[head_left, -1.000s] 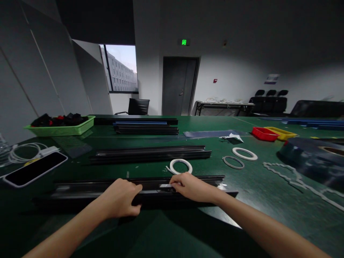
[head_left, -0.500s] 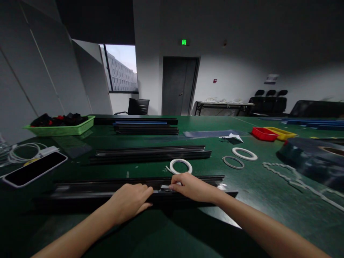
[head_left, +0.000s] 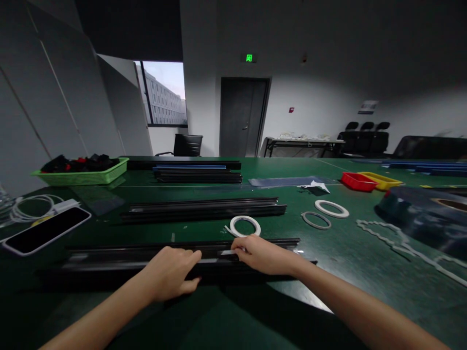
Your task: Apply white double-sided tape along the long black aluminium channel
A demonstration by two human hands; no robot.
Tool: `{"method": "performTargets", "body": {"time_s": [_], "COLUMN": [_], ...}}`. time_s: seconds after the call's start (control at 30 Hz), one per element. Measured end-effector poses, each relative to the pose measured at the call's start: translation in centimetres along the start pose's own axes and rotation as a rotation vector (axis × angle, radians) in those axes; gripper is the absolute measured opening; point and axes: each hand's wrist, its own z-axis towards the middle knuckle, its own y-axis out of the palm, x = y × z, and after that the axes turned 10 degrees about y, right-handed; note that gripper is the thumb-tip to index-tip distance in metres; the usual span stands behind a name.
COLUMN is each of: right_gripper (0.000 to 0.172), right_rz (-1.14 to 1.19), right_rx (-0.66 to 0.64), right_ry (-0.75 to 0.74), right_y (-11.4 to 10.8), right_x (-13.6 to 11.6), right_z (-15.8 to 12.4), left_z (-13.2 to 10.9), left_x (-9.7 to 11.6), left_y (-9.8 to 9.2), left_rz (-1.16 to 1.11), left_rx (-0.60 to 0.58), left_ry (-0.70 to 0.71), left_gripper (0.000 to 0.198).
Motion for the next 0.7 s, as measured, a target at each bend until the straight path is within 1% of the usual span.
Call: {"method": "performTargets", "body": {"time_s": [0.17,0.33,0.53,0.7], "right_gripper": [0.026,0.028,0.027,0.028], "right_rz": [-0.008,0.028,0.026,0.018], "right_rx": [-0.003,0.022,0.022,0.023], "right_ry": [0.016,0.008,0.014,-0.014], "right_y": [0.0,0.2,0.3,0.7], "right_x": [0.1,0.2,0.2,0.3], "right_z": [0.1,0.3,0.3,0.5], "left_z": [-0.2,-0.2,-0.2,0.2], "left_x": [-0.6,-0.7,-0.2,0.8], "left_y": [-0.1,0.0,-0.2,0.4], "left_rz": [0.008,0.013,0.037,0.076], "left_rx": [-0.034,-0.036,0.000,0.057], "left_ry": [-0.031,-0.025,0.019,0.117], "left_gripper": [0.022,0.023,0.021,0.024]}}
